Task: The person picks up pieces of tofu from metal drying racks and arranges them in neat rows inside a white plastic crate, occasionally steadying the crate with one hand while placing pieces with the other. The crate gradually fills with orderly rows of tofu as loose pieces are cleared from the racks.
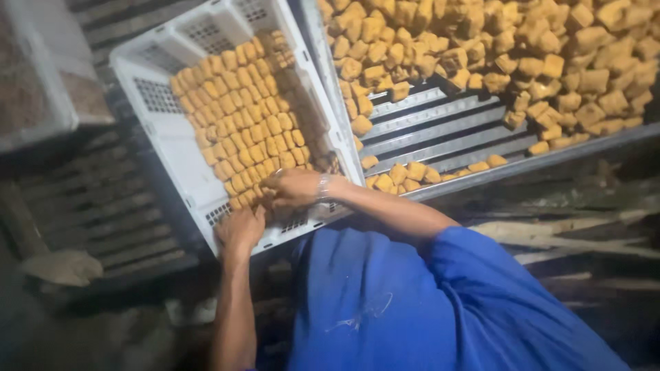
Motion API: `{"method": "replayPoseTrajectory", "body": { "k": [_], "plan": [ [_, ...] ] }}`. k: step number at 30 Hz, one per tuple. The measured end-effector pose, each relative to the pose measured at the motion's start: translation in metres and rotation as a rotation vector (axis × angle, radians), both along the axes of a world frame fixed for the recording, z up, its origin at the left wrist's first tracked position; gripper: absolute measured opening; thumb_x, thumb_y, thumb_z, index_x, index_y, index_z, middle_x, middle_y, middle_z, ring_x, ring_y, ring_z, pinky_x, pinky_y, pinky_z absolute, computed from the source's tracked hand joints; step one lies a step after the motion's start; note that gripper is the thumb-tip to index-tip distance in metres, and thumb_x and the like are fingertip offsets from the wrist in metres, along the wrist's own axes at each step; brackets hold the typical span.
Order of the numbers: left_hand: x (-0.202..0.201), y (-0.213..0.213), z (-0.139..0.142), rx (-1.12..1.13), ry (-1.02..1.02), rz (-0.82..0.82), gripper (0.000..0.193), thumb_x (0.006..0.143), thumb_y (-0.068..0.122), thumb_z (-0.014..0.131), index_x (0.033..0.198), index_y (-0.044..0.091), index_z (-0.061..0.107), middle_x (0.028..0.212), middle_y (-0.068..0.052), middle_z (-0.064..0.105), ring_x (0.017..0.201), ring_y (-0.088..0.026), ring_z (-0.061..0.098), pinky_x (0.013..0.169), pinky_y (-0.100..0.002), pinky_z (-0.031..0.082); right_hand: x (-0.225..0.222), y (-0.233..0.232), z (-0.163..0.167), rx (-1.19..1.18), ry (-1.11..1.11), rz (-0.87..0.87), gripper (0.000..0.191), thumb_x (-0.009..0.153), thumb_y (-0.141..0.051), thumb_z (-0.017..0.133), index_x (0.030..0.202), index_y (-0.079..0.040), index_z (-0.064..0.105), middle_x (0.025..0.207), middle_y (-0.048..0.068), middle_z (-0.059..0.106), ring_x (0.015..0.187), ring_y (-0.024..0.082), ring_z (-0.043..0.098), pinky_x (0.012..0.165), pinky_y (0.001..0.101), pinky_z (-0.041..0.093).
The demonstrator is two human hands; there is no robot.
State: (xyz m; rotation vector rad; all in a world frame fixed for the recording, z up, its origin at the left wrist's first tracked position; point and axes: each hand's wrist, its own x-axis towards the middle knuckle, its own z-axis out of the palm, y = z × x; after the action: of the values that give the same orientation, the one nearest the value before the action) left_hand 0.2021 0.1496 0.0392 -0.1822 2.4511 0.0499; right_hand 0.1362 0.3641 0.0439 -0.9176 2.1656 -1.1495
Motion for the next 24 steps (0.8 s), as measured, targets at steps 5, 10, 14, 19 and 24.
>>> {"method": "replayPoseTrajectory", "body": {
  "k": [5,10,14,19,24],
  "plan": [
    [-0.008,-0.009,-0.003,0.327,-0.038,-0.024,0.061,0.101,0.056,0.037,0.113,0.008,0.074,0.115,-0.021,0.071,0.111,-0.044,0.064,0.094,-0.055,0.049,-0.009,0.189,-0.015,0.062,0.199,-0.813,0.034,0.090,-0.019,0.066,0.120,-0.003,0.069,0.108,0.016,0.073,0.098,0.031,0.071,0.087,0.0402,0.058],
    [-0.018,-0.023,-0.005,0.307,-0.100,-0.049,0.057,0.101,0.054,0.043,0.112,0.008,0.076,0.108,-0.022,0.072,0.107,-0.044,0.066,0.092,-0.052,0.051,0.022,0.416,-0.062,0.301,0.504,-1.544,0.038,0.096,-0.018,0.073,0.129,-0.002,0.063,0.123,0.020,0.066,0.115,0.038,0.063,0.100,0.0470,0.049],
    [-0.031,-0.058,-0.001,0.505,0.356,-0.034,0.039,0.098,0.031,0.056,0.118,0.000,0.069,0.104,-0.026,0.072,0.102,-0.043,0.067,0.093,-0.050,0.052,0.046,0.484,-0.082,0.467,0.377,-1.683,0.074,0.090,-0.033,0.081,0.144,0.003,0.046,0.137,0.031,0.054,0.127,0.048,0.048,0.108,0.0525,0.038],
    [-0.059,-0.133,-0.007,0.372,0.940,-0.132,0.023,0.094,0.004,0.063,0.115,-0.003,0.069,0.120,-0.024,0.068,0.115,-0.041,0.063,0.105,-0.048,0.049,0.048,0.415,-0.116,0.520,0.401,-1.657,0.080,0.098,-0.041,0.080,0.151,0.006,0.043,0.153,0.034,0.042,0.143,0.051,0.038,0.118,0.0538,0.031],
    [-0.054,-0.166,-0.034,0.497,0.907,0.273,0.038,0.103,0.011,0.059,0.135,-0.008,0.054,0.130,-0.025,0.060,0.117,-0.035,0.059,0.102,-0.044,0.047,0.087,0.325,-0.125,0.201,0.223,-1.373,0.075,0.087,-0.028,0.080,0.143,0.008,0.047,0.146,0.037,0.045,0.134,0.048,0.046,0.111,0.0491,0.039]
  ]
}}
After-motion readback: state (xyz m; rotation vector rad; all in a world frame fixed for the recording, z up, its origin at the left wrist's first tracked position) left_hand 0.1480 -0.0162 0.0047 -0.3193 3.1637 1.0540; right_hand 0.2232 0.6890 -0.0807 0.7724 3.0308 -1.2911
